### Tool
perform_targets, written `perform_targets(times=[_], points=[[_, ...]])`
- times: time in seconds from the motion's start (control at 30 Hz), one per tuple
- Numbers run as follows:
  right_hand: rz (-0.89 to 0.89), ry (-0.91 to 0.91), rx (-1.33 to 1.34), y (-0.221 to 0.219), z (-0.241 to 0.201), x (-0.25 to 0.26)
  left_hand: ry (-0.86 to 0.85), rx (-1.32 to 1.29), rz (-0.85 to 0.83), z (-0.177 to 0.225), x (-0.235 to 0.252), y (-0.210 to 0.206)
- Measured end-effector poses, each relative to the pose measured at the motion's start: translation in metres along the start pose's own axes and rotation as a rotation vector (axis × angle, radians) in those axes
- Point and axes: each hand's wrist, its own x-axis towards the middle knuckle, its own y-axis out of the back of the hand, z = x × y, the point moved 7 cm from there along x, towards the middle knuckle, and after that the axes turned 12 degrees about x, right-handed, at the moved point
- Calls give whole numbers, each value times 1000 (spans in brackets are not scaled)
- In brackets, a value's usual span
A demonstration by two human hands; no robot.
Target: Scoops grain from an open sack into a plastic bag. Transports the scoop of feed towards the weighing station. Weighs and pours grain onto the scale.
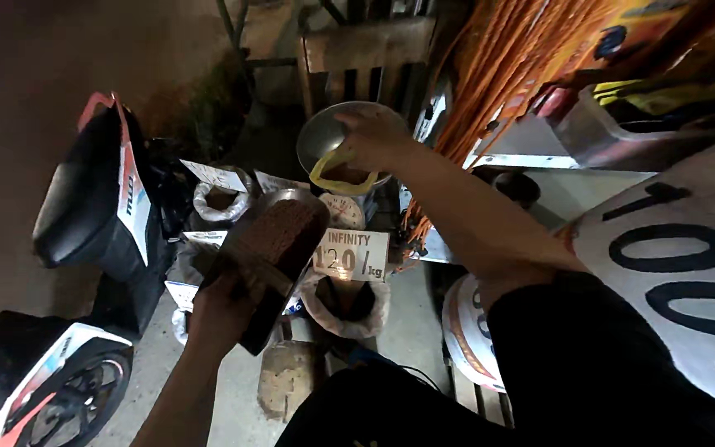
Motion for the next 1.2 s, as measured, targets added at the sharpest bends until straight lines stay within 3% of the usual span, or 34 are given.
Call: perform_targets(times=[0.17,0.3,0.53,0.67,1.2], points=[[-187,-69,-148,-10,-3,19,-210,-21,22,49,56,-4],[-179,-97,-57,-14,14,36,-117,93,-183,84,94,-14],[-140,-45,19,-3,13,33,-198,336,-166,125,137,-29],[-164,-48,11,-2,12,33,-179,430,-221,132,146,-31],[-147,33,9,-3,13,35,-76,387,-191,133,133,-26]])
